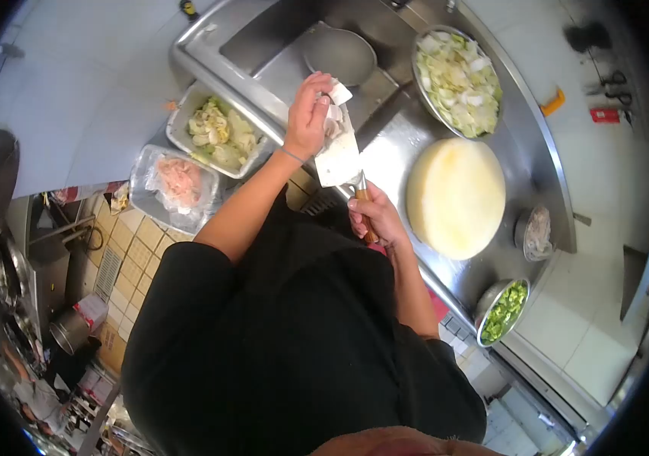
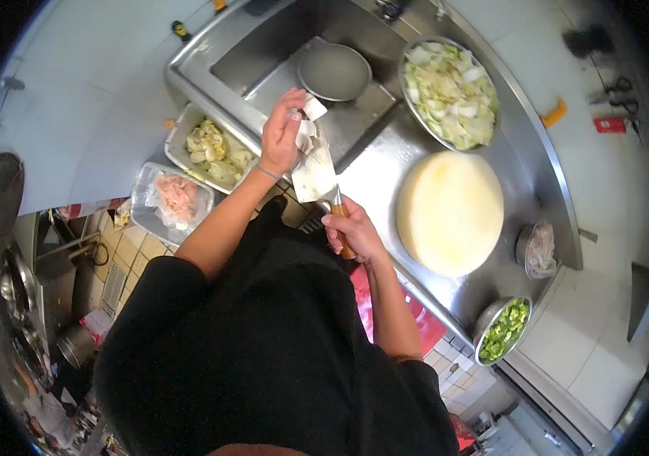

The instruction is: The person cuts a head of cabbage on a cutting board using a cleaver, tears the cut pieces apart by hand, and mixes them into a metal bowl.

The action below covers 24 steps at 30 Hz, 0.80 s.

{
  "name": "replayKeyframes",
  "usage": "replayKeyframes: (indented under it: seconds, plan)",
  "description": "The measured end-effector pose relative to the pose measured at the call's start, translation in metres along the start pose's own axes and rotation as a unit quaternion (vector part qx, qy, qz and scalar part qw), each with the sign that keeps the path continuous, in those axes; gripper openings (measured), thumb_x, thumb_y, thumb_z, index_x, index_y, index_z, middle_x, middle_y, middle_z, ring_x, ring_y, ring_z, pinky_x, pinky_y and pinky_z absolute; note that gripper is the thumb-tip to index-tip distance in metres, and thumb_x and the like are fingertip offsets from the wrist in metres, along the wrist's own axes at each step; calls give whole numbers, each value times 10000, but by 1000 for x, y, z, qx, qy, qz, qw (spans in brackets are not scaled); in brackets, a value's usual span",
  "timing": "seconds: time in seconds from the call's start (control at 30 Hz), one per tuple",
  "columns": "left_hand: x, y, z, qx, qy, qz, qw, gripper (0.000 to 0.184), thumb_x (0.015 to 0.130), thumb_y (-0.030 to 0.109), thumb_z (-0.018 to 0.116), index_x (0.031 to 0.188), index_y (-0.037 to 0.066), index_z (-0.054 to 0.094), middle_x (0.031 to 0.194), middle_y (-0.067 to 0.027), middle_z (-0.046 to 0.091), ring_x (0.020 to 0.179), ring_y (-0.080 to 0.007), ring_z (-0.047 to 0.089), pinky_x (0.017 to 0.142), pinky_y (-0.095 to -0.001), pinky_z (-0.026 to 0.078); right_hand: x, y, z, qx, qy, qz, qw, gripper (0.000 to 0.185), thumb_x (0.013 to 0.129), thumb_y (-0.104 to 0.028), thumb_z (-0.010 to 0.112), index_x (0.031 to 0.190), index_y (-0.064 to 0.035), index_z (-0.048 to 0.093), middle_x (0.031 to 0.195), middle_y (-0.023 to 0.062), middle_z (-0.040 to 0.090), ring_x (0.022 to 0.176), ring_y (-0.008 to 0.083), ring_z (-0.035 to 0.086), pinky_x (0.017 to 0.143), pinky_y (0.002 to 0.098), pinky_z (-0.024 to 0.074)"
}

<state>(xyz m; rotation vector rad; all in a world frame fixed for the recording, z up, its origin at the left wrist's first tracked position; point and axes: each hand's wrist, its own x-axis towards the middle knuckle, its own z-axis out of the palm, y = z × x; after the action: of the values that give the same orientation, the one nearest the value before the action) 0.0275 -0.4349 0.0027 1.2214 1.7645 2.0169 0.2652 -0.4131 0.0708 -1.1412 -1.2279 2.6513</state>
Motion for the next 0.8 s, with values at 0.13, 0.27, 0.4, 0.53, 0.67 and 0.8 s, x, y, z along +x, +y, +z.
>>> replayKeyframes:
  seconds: [0.13,0.27,0.4,0.53,0.67,0.8]
  plan:
    - [5,-17,-70,84,-13,33,996,277,811,39,646,1082,34,587,1407,-196,535,1393,-402,428,1129,-444,346,42,-1,46,-31,-35,28,999,289,891,-41,636,1155,-53,519,618,12,504,433,107,472,399,257,399]
    - [-7,-31,-119,146,80,9,986,294,790,57,684,1069,46,591,1380,-220,523,1342,-398,468,1109,-440,369,81,8,84,-98,-38,43,994,298,891,-48,645,1155,-40,507,614,17,512,434,113,478,406,267,407]
    - [-21,-65,-154,188,181,-18,965,284,803,59,686,1067,35,586,1298,-218,550,1194,-367,540,1046,-420,415,124,16,122,-182,-66,46,980,250,893,-57,648,1096,-38,503,619,26,529,440,126,497,415,282,414]
    - [-33,-100,-179,158,257,-63,951,172,837,48,664,988,12,590,1259,-228,564,1148,-374,558,1014,-428,429,159,25,149,-238,-64,60,967,295,900,-67,637,1168,-24,520,616,25,522,439,125,490,414,278,417]
    - [-47,-136,-205,119,308,-147,932,119,919,109,676,935,-5,642,1191,-170,657,1031,-223,625,945,-332,467,188,32,168,-314,-48,71,946,226,895,-75,637,1087,-15,535,606,24,518,439,125,491,409,280,415]
    - [-60,-169,-225,50,276,-235,931,161,908,95,697,1021,-16,669,972,-127,720,909,-185,658,853,-309,510,212,38,179,-376,-30,74,923,166,890,-75,640,978,-24,509,609,31,522,444,129,505,400,290,412]
